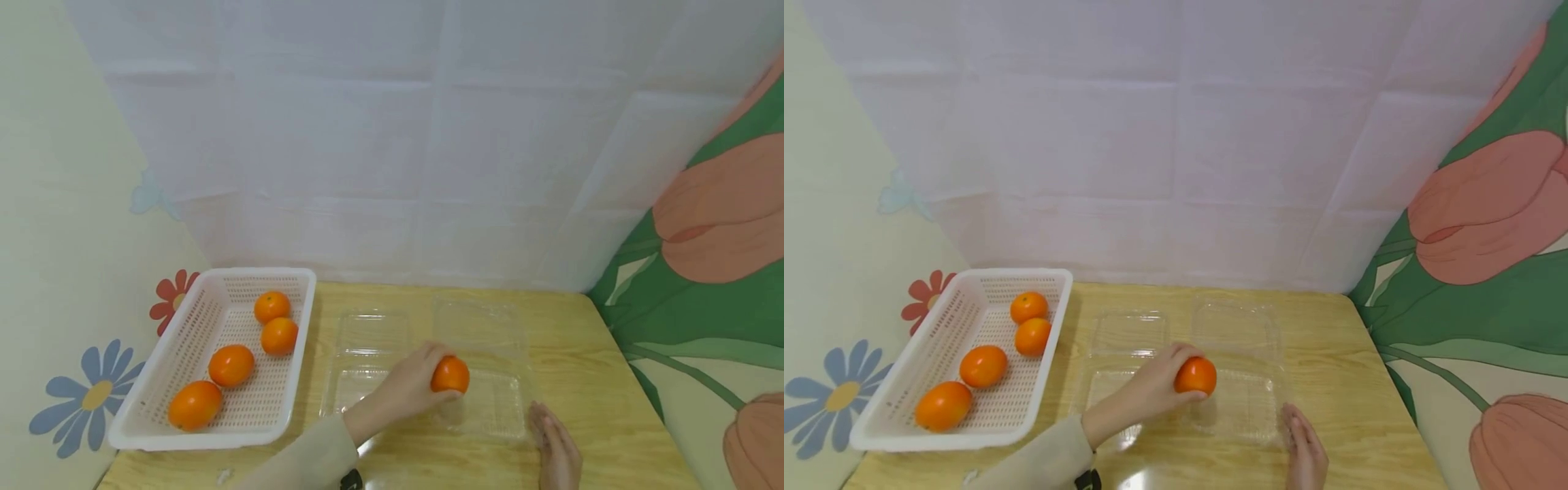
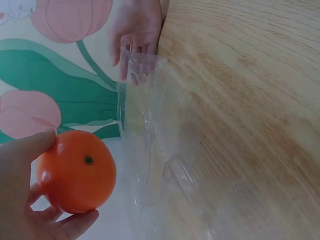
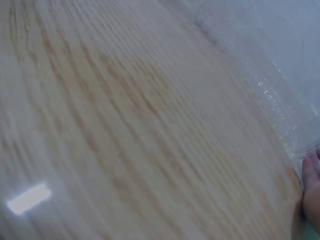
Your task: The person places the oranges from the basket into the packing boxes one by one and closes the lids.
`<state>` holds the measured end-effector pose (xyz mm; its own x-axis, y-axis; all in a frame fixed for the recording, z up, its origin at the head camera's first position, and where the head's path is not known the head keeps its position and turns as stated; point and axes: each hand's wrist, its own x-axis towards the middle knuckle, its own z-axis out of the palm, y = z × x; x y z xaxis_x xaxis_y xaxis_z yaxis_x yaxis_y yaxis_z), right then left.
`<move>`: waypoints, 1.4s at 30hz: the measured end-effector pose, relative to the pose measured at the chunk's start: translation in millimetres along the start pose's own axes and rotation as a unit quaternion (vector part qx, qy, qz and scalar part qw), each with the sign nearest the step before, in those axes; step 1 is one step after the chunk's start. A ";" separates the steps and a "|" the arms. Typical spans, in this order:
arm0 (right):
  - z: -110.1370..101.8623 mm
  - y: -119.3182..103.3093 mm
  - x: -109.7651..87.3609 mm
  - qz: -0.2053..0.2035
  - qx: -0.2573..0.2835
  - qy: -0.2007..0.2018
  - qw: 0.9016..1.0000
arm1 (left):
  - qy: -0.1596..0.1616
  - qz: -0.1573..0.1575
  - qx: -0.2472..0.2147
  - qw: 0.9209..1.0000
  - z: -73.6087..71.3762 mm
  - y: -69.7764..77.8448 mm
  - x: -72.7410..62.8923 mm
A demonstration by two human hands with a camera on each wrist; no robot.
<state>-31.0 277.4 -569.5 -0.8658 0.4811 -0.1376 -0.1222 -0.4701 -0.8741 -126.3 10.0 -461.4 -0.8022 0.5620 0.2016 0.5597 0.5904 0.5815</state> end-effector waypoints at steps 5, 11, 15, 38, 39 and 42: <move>-1.5 3.9 -5.4 -0.014 0.060 0.009 0.998 | -0.036 0.000 0.006 0.999 11.5 6.4 12.0; -1.5 5.3 -9.6 -0.028 0.077 0.010 0.997 | -0.072 0.014 0.030 0.997 26.4 12.6 25.7; 0.2 3.6 -9.4 -0.015 0.043 0.025 0.999 | -0.084 0.041 0.040 0.995 34.2 14.5 38.3; 7.9 -4.4 -4.9 0.033 -0.053 0.037 0.997 | -0.142 0.104 0.152 0.973 74.0 18.2 83.0; 8.0 -4.7 -5.0 0.034 -0.056 0.037 0.997 | -0.142 0.106 0.160 0.971 75.4 18.9 84.2; 8.7 -5.7 -5.0 0.030 -0.058 0.031 0.997 | -0.144 0.117 0.185 0.965 78.8 21.3 87.7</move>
<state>-30.1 271.2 -559.7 -0.8374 0.5013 -0.2179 -0.0101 -0.4127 -0.9108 -168.3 117.5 -493.5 -0.5830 0.8117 0.0354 0.7978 0.5637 0.2141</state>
